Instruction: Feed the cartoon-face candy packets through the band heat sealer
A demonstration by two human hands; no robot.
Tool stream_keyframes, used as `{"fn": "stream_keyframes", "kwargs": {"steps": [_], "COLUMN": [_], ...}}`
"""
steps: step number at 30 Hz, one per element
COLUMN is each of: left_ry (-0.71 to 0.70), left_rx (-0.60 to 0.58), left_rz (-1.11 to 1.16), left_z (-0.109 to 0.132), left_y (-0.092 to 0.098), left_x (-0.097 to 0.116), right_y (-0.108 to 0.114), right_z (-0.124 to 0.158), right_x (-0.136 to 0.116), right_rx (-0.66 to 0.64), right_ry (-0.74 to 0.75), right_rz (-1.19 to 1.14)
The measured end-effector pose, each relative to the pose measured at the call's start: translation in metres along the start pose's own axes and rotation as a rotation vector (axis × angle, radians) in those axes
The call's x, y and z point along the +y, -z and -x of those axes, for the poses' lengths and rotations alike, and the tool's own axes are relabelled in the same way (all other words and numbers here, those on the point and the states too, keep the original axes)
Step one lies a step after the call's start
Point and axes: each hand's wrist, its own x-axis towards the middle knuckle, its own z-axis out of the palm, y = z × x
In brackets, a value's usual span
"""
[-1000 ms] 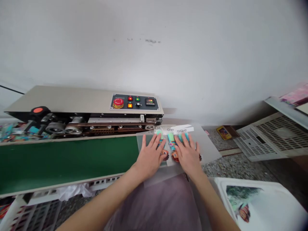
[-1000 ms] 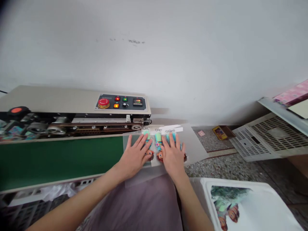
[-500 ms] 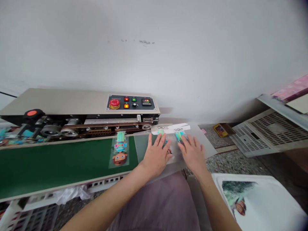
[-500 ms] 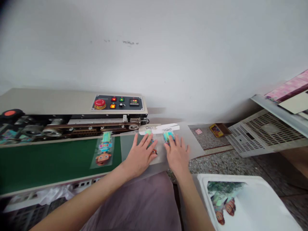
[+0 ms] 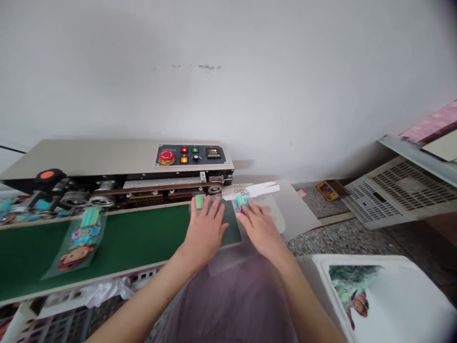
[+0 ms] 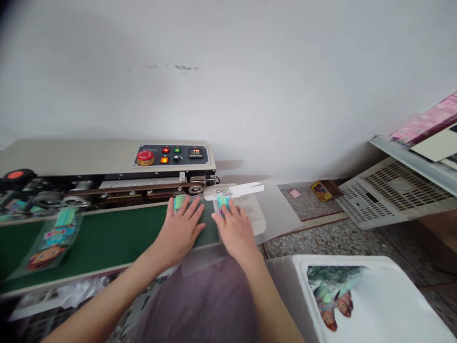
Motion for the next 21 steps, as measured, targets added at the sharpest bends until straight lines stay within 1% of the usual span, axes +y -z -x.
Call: {"fn": "stream_keyframes", "kwargs": {"steps": [2,3,6,8,11,14,16,17,19,21], "left_ry": [-0.075,-0.115,-0.192,-0.216,-0.245,-0.308,-0.35,-0.347,-0.291,-0.221], "left_rx": [-0.006,-0.013,-0.013,0.02,0.068,0.065,0.051,0.046,0.054,0.07], "left_rz": [0.043,0.069,0.125,0.127,0.096,0.064,0.029,0.007,-0.029,-0.045], "left_z": [-0.008,-0.013,-0.025,-0.028,-0.027,-0.026,-0.027,-0.029,-0.031,-0.033], "left_y": [0.0,-0.002,-0.018,-0.03,-0.039,-0.033,-0.024,-0.02,-0.013,-0.01], "left_x": [0.016,0.025,0.042,0.042,0.03,0.018,0.017,0.019,0.026,0.032], "right_y": [0.006,0.007,0.0,-0.009,-0.023,-0.029,-0.029,-0.029,-0.029,-0.03], "right_z": [0.002,0.002,0.0,-0.001,0.0,0.001,0.003,0.003,0.006,0.009], "right_x": [0.016,0.024,0.043,0.052,0.06,0.06,0.056,0.053,0.048,0.043], "right_rx": [-0.027,-0.028,0.018,0.079,0.158,0.22,0.252,0.253,0.236,0.238], "right_ry": [0.056,0.061,0.002,-0.008,0.043,0.034,0.042,0.074,0.156,0.173], "right_rz": [0.002,0.029,0.135,0.162,0.156,0.174,0.191,0.195,0.193,0.192]}}
